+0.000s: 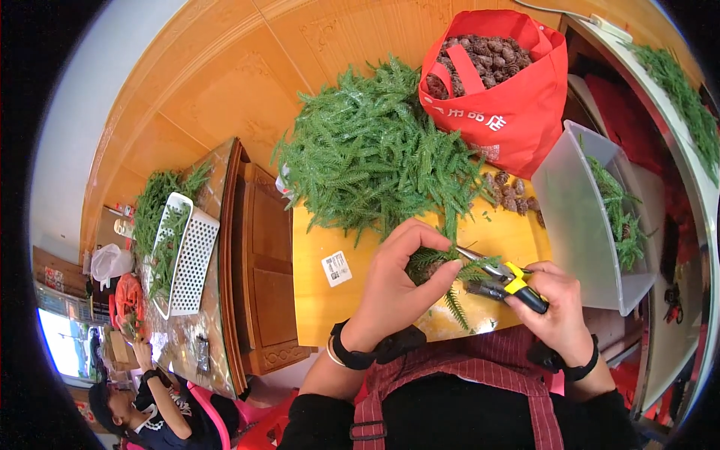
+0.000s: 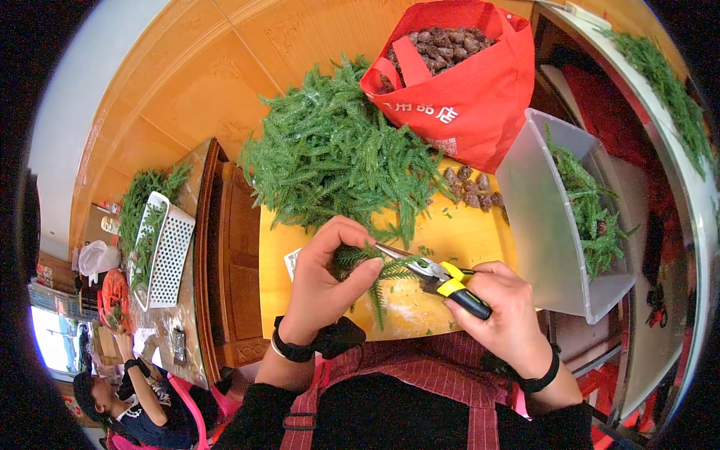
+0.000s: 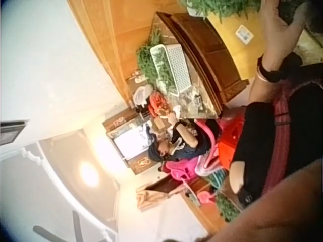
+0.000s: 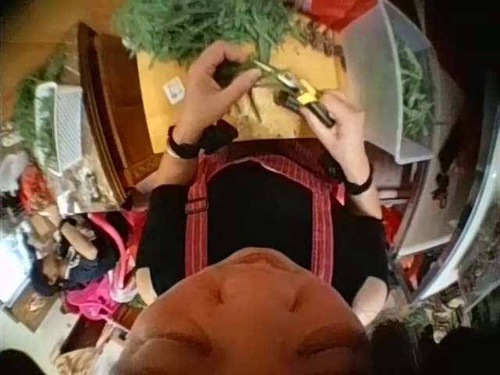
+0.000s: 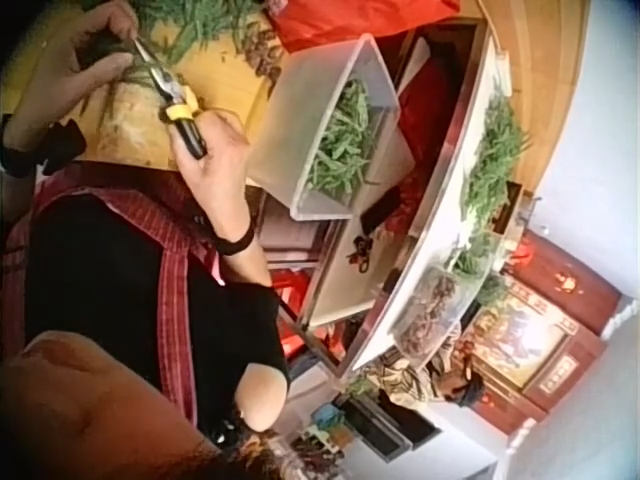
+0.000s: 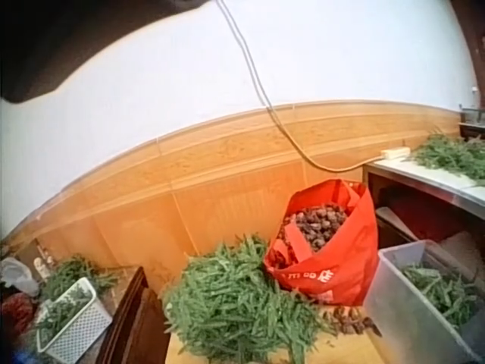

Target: The recorder is using pruning shears to trim the stems of green leafy herbs and placing them into a plastic bin.

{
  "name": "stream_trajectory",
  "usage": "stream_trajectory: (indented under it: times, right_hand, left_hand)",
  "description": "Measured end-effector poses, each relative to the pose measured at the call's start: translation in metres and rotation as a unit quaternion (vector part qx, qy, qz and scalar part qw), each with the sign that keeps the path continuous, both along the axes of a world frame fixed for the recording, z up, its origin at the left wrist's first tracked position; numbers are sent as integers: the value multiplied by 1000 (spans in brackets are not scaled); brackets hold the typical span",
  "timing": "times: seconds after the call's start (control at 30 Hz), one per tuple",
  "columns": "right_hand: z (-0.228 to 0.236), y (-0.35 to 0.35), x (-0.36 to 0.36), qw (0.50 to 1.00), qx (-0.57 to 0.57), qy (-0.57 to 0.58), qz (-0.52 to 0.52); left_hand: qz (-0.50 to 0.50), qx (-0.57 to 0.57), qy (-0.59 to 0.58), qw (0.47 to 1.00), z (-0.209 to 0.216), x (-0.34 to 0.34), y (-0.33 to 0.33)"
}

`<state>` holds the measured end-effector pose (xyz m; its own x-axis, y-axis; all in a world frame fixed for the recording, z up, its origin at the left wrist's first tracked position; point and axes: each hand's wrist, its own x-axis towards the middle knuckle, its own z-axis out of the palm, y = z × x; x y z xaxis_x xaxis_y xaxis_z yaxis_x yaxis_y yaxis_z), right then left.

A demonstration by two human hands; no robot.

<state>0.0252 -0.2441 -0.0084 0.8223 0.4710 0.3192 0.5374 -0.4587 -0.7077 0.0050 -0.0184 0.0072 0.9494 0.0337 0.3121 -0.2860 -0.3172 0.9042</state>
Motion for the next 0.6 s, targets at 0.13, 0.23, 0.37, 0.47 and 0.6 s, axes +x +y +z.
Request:
stream_trajectory:
  times: [0.13, 0.23, 0.37, 0.47, 0.6]
  right_hand:
    - [-2, 8, -11, 1000, 20, -15, -13]
    - [-6, 10, -18, 995, 45, 92, -12]
    - [-13, 0, -11, 990, 70, 117, 26]
    - [-16, -6, -1, 988, 98, 89, 78]
    - [-7, -12, 14, 979, 84, 110, 152]
  left_hand:
    - [95, 172, -176, 965, -3, 0, -8]
    - [126, 200, -220, 946, -1, 0, -13]
    - [46, 71, -103, 991, 4, -1, -1]
    - [-31, -49, 42, 997, 9, -2, 7]
    - [-134, -188, 159, 960, 11, -1, 9]
